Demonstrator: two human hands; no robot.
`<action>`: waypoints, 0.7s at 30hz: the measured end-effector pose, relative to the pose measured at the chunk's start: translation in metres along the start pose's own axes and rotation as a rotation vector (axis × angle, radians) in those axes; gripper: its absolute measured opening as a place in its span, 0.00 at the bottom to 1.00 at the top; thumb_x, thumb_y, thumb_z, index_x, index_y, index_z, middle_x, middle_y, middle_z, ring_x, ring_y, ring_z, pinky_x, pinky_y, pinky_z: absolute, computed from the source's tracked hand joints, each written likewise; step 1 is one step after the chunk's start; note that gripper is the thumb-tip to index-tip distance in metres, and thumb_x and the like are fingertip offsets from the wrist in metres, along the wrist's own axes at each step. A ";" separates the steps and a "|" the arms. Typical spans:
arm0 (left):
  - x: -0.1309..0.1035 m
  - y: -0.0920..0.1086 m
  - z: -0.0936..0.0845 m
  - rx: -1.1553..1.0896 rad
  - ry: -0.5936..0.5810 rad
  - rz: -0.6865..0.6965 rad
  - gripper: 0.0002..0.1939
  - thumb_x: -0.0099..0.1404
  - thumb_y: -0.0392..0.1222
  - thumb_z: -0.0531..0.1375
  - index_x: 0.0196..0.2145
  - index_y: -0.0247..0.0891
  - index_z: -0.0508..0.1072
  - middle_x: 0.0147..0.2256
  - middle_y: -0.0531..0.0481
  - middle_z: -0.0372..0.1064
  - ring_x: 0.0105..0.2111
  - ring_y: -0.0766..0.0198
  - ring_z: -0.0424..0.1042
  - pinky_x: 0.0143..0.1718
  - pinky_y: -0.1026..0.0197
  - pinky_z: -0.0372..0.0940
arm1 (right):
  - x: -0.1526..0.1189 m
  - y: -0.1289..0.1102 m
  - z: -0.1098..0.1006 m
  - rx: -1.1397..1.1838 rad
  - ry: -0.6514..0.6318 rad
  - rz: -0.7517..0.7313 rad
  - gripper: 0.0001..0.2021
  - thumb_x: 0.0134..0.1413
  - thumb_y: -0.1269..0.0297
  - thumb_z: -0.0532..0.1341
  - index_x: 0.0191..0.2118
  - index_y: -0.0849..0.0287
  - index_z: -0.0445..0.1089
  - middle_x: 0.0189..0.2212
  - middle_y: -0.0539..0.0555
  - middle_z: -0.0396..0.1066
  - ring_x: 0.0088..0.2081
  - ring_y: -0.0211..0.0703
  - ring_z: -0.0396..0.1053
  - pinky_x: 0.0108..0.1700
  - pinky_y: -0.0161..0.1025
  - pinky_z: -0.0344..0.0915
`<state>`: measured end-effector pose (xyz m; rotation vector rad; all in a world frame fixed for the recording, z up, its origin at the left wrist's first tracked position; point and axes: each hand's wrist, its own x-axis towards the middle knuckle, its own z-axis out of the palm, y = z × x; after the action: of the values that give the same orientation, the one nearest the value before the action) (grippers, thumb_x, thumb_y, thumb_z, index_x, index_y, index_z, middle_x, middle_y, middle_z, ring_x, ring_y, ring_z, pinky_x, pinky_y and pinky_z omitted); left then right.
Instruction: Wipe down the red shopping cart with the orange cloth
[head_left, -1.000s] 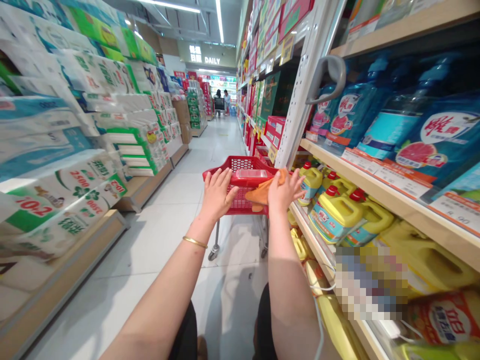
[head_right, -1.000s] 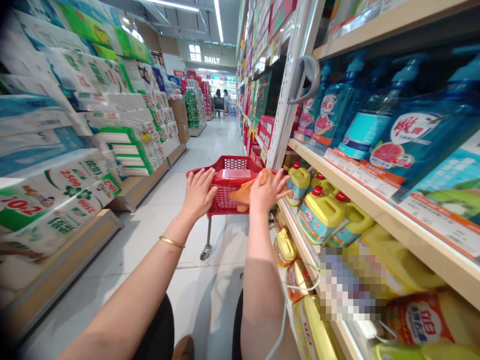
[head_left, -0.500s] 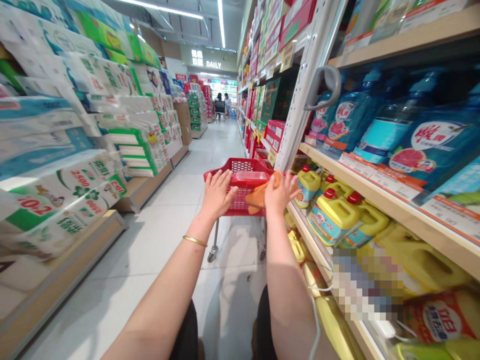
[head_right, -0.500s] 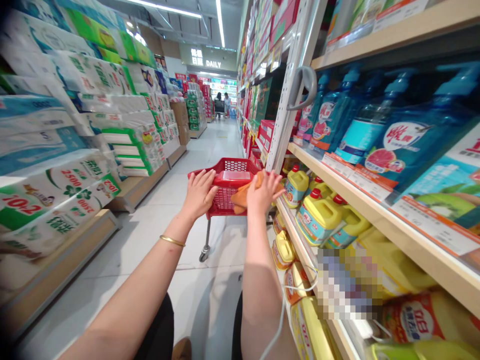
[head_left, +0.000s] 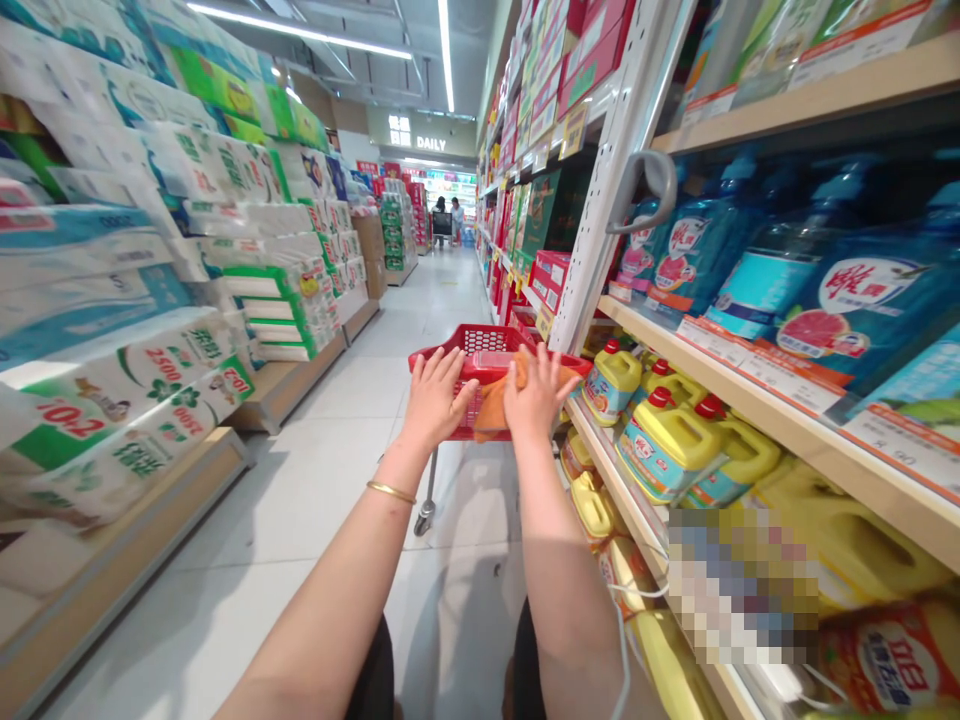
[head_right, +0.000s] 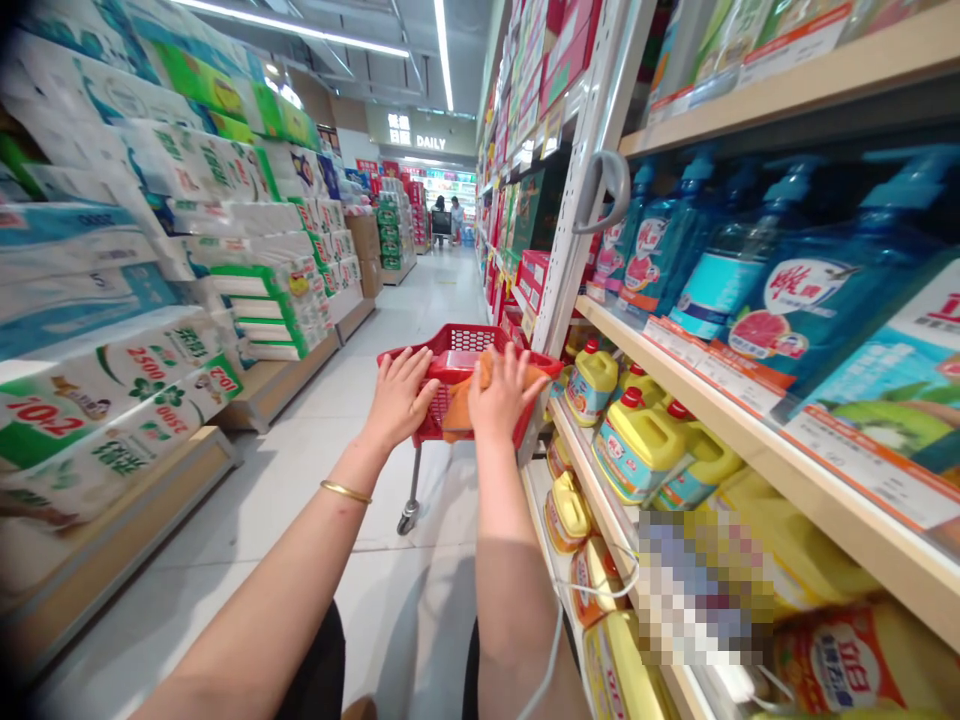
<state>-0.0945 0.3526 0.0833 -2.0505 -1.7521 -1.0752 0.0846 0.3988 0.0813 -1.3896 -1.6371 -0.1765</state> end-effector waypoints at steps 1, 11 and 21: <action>0.000 0.000 0.000 0.005 -0.003 0.007 0.34 0.79 0.59 0.45 0.73 0.38 0.62 0.73 0.45 0.58 0.75 0.47 0.51 0.77 0.37 0.39 | 0.005 0.012 -0.001 -0.016 0.058 0.123 0.26 0.76 0.53 0.47 0.70 0.52 0.67 0.75 0.59 0.56 0.78 0.62 0.44 0.73 0.81 0.29; 0.000 0.002 0.002 0.017 0.026 -0.021 0.32 0.79 0.58 0.46 0.71 0.39 0.65 0.73 0.44 0.59 0.75 0.47 0.52 0.77 0.36 0.40 | -0.013 -0.031 0.000 0.095 -0.201 -0.303 0.23 0.75 0.58 0.52 0.70 0.47 0.67 0.73 0.52 0.61 0.79 0.52 0.44 0.76 0.72 0.23; -0.003 0.004 0.001 0.024 0.019 0.005 0.33 0.79 0.59 0.48 0.72 0.40 0.63 0.73 0.45 0.59 0.75 0.47 0.52 0.77 0.36 0.41 | 0.014 0.036 -0.010 -0.018 0.104 0.337 0.27 0.76 0.53 0.46 0.68 0.55 0.70 0.76 0.62 0.53 0.78 0.68 0.41 0.70 0.86 0.34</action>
<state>-0.0902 0.3501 0.0823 -2.0223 -1.7420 -1.0633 0.1216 0.4149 0.0810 -1.6191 -1.2978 -0.0650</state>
